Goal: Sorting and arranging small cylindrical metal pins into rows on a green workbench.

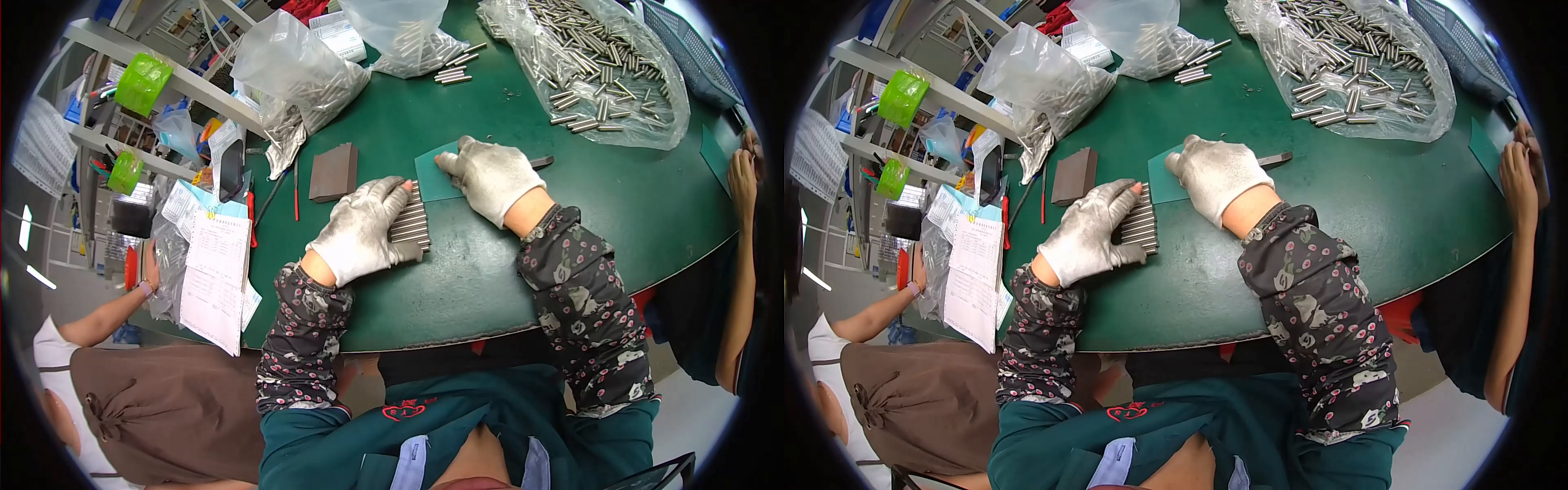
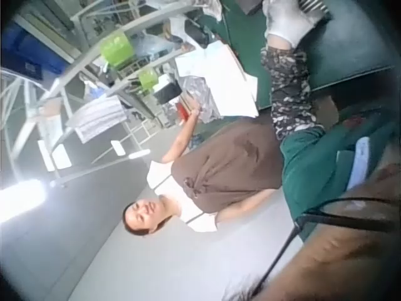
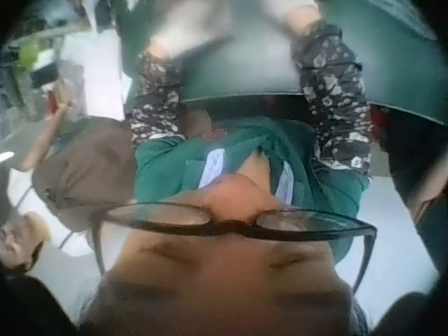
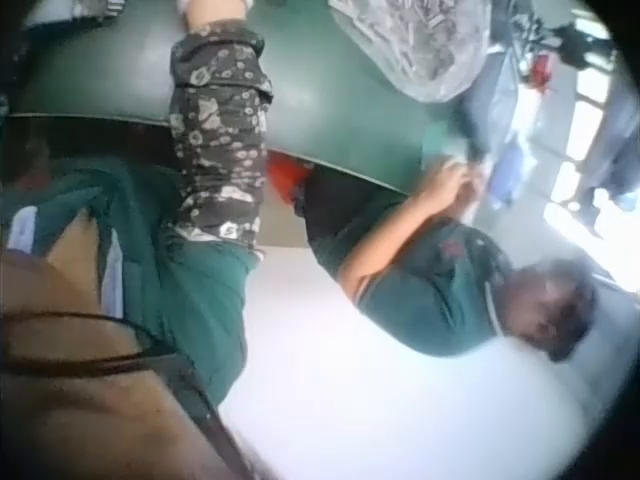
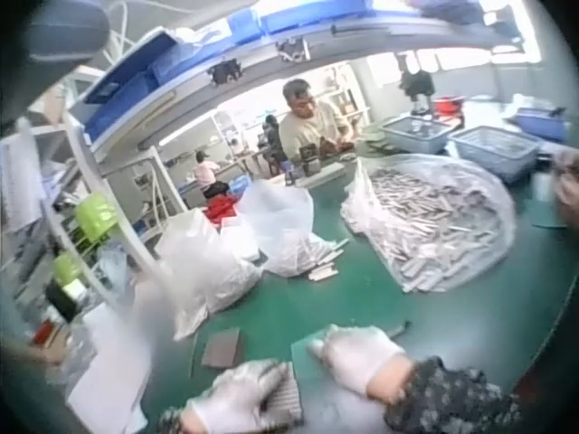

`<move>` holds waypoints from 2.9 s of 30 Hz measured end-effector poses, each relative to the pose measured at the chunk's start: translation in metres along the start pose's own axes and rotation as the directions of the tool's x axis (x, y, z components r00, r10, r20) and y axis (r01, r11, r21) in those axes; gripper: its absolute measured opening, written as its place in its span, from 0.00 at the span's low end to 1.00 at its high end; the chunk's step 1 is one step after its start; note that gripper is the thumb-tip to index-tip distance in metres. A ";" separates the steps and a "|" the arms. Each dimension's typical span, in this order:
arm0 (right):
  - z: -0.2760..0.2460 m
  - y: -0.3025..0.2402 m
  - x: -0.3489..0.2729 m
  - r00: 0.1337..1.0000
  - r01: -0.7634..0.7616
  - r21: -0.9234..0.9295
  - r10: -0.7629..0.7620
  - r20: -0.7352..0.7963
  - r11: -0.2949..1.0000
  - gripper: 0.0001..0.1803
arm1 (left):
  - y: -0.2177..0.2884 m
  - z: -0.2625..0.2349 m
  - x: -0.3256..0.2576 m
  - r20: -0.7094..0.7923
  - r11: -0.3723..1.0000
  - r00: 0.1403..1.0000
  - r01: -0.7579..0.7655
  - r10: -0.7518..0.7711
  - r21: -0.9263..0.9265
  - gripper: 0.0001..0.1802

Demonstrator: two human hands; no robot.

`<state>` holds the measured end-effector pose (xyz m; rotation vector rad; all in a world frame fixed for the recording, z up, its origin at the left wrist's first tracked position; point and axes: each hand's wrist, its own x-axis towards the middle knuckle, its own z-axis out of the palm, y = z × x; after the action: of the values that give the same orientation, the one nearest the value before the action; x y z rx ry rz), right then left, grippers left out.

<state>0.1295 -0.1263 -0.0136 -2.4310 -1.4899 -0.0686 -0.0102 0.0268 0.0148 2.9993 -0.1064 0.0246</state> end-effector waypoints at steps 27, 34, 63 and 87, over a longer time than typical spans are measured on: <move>-0.011 -0.010 0.017 0.924 0.207 0.868 0.382 -0.021 -0.452 0.18 | -0.040 0.030 0.045 -0.273 0.945 0.961 -0.055 -0.037 -0.321 0.09; 0.000 -0.016 0.023 0.943 0.265 0.865 0.300 -0.141 -0.427 0.20 | -0.038 0.032 0.047 -0.247 0.931 0.966 -0.025 -0.071 -0.363 0.08; 0.001 -0.030 0.027 0.923 0.267 0.938 0.337 -0.184 -0.220 0.19 | -0.038 0.031 0.046 -0.242 0.953 0.967 0.006 -0.084 -0.303 0.07; -0.004 -0.017 0.015 0.957 0.157 0.978 0.264 -0.116 -0.138 0.19 | -0.034 0.010 0.034 -0.137 0.967 0.990 -0.064 0.031 -0.246 0.09</move>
<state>0.1221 -0.1067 -0.0031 -0.9663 -0.6302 0.5622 0.0266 0.0569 0.0011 2.7334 -0.1546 0.1996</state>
